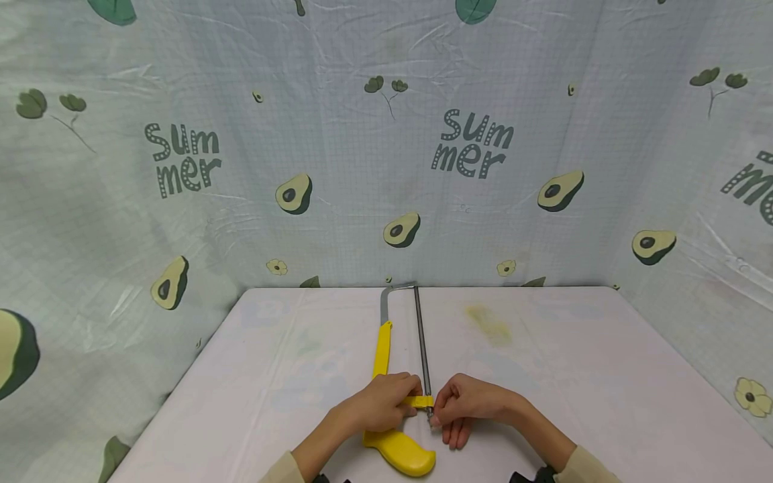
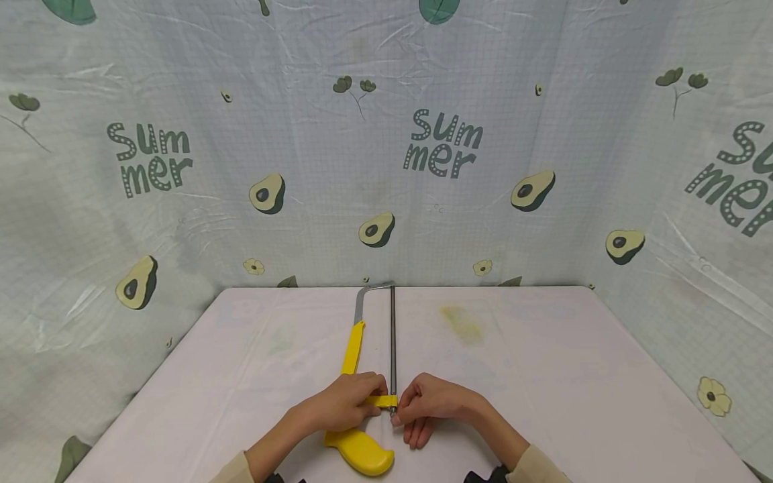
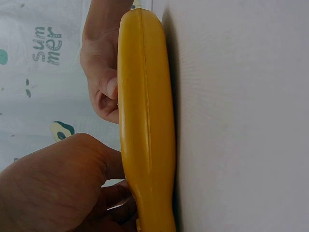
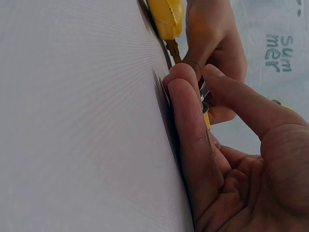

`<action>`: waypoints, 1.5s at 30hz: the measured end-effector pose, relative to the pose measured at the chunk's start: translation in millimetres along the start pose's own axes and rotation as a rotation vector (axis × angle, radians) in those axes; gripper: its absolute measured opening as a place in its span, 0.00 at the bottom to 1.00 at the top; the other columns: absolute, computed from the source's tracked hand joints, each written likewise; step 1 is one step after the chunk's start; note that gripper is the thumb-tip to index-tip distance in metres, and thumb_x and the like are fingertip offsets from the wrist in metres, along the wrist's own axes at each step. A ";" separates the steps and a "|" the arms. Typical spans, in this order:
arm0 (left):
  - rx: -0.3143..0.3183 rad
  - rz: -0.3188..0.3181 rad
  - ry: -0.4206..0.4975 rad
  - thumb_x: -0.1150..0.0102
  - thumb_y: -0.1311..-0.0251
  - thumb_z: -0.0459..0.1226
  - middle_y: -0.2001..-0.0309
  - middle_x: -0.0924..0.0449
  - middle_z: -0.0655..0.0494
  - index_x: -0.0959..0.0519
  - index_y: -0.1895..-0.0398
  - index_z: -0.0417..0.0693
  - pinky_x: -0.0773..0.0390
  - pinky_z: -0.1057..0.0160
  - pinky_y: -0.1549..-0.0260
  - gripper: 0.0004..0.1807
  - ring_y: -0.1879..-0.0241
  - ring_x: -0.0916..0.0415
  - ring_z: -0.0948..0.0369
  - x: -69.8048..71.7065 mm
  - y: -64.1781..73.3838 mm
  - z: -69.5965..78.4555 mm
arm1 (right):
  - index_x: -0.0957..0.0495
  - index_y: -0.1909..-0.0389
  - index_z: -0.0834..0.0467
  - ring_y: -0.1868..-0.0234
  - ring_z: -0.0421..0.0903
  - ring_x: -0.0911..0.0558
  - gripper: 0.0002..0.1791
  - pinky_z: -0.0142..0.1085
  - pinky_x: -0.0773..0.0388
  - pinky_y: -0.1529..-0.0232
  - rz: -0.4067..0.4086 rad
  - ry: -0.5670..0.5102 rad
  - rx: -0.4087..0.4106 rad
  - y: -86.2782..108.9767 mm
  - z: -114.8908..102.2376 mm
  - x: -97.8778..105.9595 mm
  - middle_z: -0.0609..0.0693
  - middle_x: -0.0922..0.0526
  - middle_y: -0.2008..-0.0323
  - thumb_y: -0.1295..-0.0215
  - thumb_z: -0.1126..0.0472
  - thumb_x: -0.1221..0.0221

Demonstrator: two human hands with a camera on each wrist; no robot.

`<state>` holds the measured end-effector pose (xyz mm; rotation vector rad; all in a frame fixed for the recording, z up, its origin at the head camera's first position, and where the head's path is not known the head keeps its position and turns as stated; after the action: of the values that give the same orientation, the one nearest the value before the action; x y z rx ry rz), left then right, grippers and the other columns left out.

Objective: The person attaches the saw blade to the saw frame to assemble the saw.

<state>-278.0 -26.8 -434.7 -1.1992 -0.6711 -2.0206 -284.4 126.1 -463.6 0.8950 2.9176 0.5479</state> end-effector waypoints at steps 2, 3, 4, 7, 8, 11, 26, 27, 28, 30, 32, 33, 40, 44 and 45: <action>-0.001 0.002 -0.003 0.37 0.30 0.40 0.62 0.25 0.67 0.23 0.54 0.56 0.25 0.71 0.57 0.06 0.65 0.31 0.70 0.1 -0.2 0.0 | 0.17 0.63 0.65 0.79 0.37 0.14 0.11 0.30 0.17 0.75 -0.003 -0.001 0.001 -0.1 0.2 0.0 0.49 0.13 0.77 0.32 0.59 0.34; 0.000 0.002 -0.004 0.37 0.30 0.40 0.62 0.25 0.67 0.23 0.54 0.56 0.25 0.71 0.57 0.06 0.65 0.31 0.70 -0.2 -0.3 -0.2 | 0.17 0.63 0.65 0.79 0.37 0.14 0.11 0.30 0.17 0.75 -0.004 -0.001 0.002 -0.2 0.3 0.0 0.49 0.13 0.77 0.32 0.59 0.34; 0.001 0.003 -0.005 0.37 0.30 0.40 0.62 0.25 0.68 0.23 0.55 0.56 0.25 0.71 0.57 0.06 0.65 0.31 0.71 -0.3 -0.5 -0.4 | 0.17 0.63 0.65 0.79 0.37 0.14 0.11 0.30 0.17 0.75 -0.004 -0.002 0.001 -0.4 0.5 0.1 0.49 0.13 0.77 0.32 0.58 0.34; 0.006 0.001 -0.002 0.38 0.29 0.40 0.62 0.25 0.68 0.23 0.55 0.56 0.25 0.71 0.56 0.05 0.65 0.31 0.71 -0.8 -0.6 -1.2 | 0.17 0.63 0.64 0.79 0.38 0.14 0.11 0.30 0.17 0.75 -0.003 -0.003 -0.001 -0.9 1.0 0.6 0.49 0.13 0.77 0.32 0.58 0.34; 0.008 0.001 0.000 0.38 0.29 0.40 0.62 0.25 0.68 0.23 0.55 0.56 0.25 0.71 0.56 0.05 0.65 0.31 0.71 -1.3 -0.7 -1.7 | 0.17 0.63 0.64 0.79 0.38 0.14 0.11 0.30 0.17 0.75 -0.003 -0.003 -0.001 -1.2 1.3 0.8 0.50 0.13 0.77 0.32 0.58 0.34; 0.011 0.000 0.000 0.38 0.29 0.40 0.62 0.25 0.68 0.23 0.55 0.56 0.25 0.72 0.56 0.05 0.65 0.31 0.71 -1.6 -0.9 -2.1 | 0.17 0.63 0.64 0.79 0.38 0.14 0.11 0.30 0.17 0.75 -0.006 -0.005 0.000 -1.6 2.0 1.2 0.50 0.13 0.77 0.31 0.58 0.35; 0.015 -0.002 0.013 0.38 0.29 0.40 0.62 0.25 0.68 0.23 0.55 0.56 0.25 0.72 0.56 0.05 0.65 0.31 0.71 -0.2 -0.4 -1.6 | 0.17 0.63 0.63 0.79 0.38 0.13 0.10 0.30 0.17 0.75 -0.005 -0.012 -0.006 -2.3 2.9 1.0 0.50 0.13 0.77 0.31 0.58 0.35; 0.017 -0.004 0.016 0.38 0.29 0.40 0.62 0.25 0.68 0.23 0.55 0.56 0.25 0.72 0.57 0.05 0.65 0.31 0.71 -0.4 -0.3 -1.8 | 0.17 0.63 0.63 0.79 0.38 0.13 0.10 0.30 0.17 0.75 -0.003 -0.011 -0.008 -2.2 3.0 1.0 0.49 0.13 0.77 0.31 0.58 0.35; 0.018 -0.004 0.016 0.38 0.29 0.40 0.62 0.25 0.68 0.23 0.54 0.56 0.25 0.72 0.57 0.05 0.65 0.31 0.70 -0.5 -0.4 -1.8 | 0.17 0.63 0.64 0.79 0.38 0.13 0.10 0.30 0.17 0.75 -0.002 -0.009 -0.009 -2.2 2.9 1.0 0.49 0.13 0.77 0.31 0.58 0.35; 0.020 -0.005 0.014 0.38 0.29 0.40 0.62 0.25 0.68 0.23 0.54 0.56 0.25 0.71 0.57 0.05 0.65 0.31 0.70 -0.3 -0.3 -1.4 | 0.17 0.63 0.64 0.79 0.38 0.13 0.11 0.30 0.17 0.75 0.000 -0.008 -0.011 -2.1 2.8 1.0 0.49 0.13 0.77 0.32 0.58 0.35; 0.021 -0.005 0.010 0.37 0.29 0.40 0.62 0.25 0.68 0.23 0.54 0.56 0.25 0.71 0.57 0.05 0.65 0.31 0.70 -0.6 -0.7 -1.6 | 0.17 0.63 0.64 0.79 0.38 0.13 0.11 0.30 0.17 0.75 -0.001 -0.005 -0.012 -2.1 2.9 1.1 0.49 0.13 0.77 0.32 0.58 0.35; 0.021 -0.004 0.008 0.37 0.29 0.40 0.62 0.25 0.68 0.23 0.54 0.56 0.25 0.71 0.57 0.06 0.65 0.31 0.70 -0.5 -0.8 -1.4 | 0.17 0.63 0.64 0.79 0.38 0.13 0.11 0.30 0.17 0.75 -0.002 -0.004 -0.011 -2.1 2.9 1.3 0.49 0.13 0.77 0.32 0.58 0.35; 0.011 -0.002 0.010 0.38 0.29 0.40 0.62 0.25 0.68 0.23 0.54 0.56 0.25 0.71 0.56 0.05 0.65 0.31 0.71 -0.5 -0.4 -1.6 | 0.16 0.62 0.65 0.79 0.38 0.14 0.11 0.31 0.17 0.75 -0.008 -0.001 0.000 -2.1 3.0 1.8 0.49 0.13 0.77 0.32 0.59 0.35; 0.003 -0.002 0.007 0.38 0.29 0.40 0.61 0.24 0.68 0.23 0.54 0.56 0.24 0.71 0.56 0.05 0.65 0.31 0.71 -0.5 0.0 -2.0 | 0.16 0.61 0.66 0.79 0.38 0.13 0.12 0.31 0.17 0.75 -0.011 -0.003 0.002 -2.1 2.4 1.4 0.49 0.13 0.77 0.32 0.58 0.35; 0.002 -0.001 0.005 0.38 0.29 0.40 0.61 0.24 0.68 0.23 0.54 0.56 0.24 0.71 0.56 0.05 0.65 0.31 0.71 -0.4 0.2 -1.9 | 0.16 0.61 0.66 0.79 0.38 0.13 0.12 0.31 0.17 0.75 -0.011 -0.004 0.001 -2.1 2.4 1.2 0.49 0.13 0.77 0.32 0.58 0.35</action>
<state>-278.7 -28.2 -435.9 -1.1923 -0.6712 -2.0233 -286.2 125.9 -466.5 0.8788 2.9174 0.5437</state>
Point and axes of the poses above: each hand's wrist, its own y-axis away from the middle knuckle, its own x-axis out of the back of the hand, z = x × y, the point moved 6 cm from there along -y, towards the middle knuckle
